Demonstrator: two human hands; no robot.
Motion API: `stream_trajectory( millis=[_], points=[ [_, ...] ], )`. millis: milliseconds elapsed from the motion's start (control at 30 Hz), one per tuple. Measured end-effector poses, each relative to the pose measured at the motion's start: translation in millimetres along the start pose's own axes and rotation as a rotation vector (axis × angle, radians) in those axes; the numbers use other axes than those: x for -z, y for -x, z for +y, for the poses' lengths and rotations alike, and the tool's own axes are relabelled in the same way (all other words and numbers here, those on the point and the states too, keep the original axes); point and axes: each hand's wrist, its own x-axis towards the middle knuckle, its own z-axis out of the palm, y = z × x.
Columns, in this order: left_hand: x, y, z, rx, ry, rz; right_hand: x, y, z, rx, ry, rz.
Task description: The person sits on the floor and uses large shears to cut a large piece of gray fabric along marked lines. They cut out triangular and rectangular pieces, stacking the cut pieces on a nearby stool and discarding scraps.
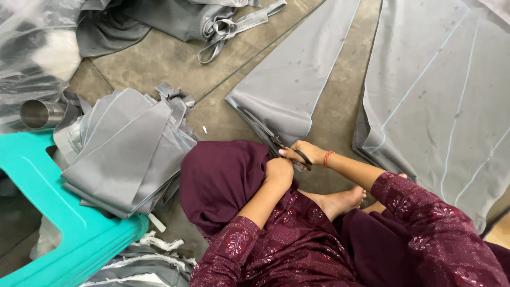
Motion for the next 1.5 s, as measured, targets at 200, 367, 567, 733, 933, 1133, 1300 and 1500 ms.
stream_trajectory(
  millis=[200,367,567,733,933,1133,1300,1500],
  points=[
    [-10.9,-3.2,-2.9,-0.054,-0.084,0.003,5.3,-0.7,-7.9,-0.022,0.033,0.015],
    [-17.9,-7.4,0.9,-0.041,-0.103,-0.016,9.6,-21.0,-25.2,0.012,0.008,-0.034],
    [-17.2,-7.9,-1.7,-0.03,-0.136,-0.057,3.6,-45.2,-27.4,0.009,-0.063,-0.057],
    [-15.8,-7.3,-0.3,-0.077,-0.169,-0.052,3.2,-34.1,-36.4,0.022,-0.051,0.042],
    [-16.0,-10.5,-0.9,-0.064,-0.176,-0.089,7.6,-35.1,-44.8,0.018,0.113,0.082],
    [-15.1,-11.1,-0.2,-0.119,-0.125,-0.171,9.5,-59.7,-69.3,0.008,0.175,0.009],
    [-20.2,-13.1,-5.5,-0.099,-0.092,-0.191,9.7,-48.8,-85.0,0.029,0.136,0.063],
    [35.0,9.5,3.2,-0.187,0.013,-0.224,3.0,-48.1,-60.4,0.136,0.317,0.186]
  ],
)
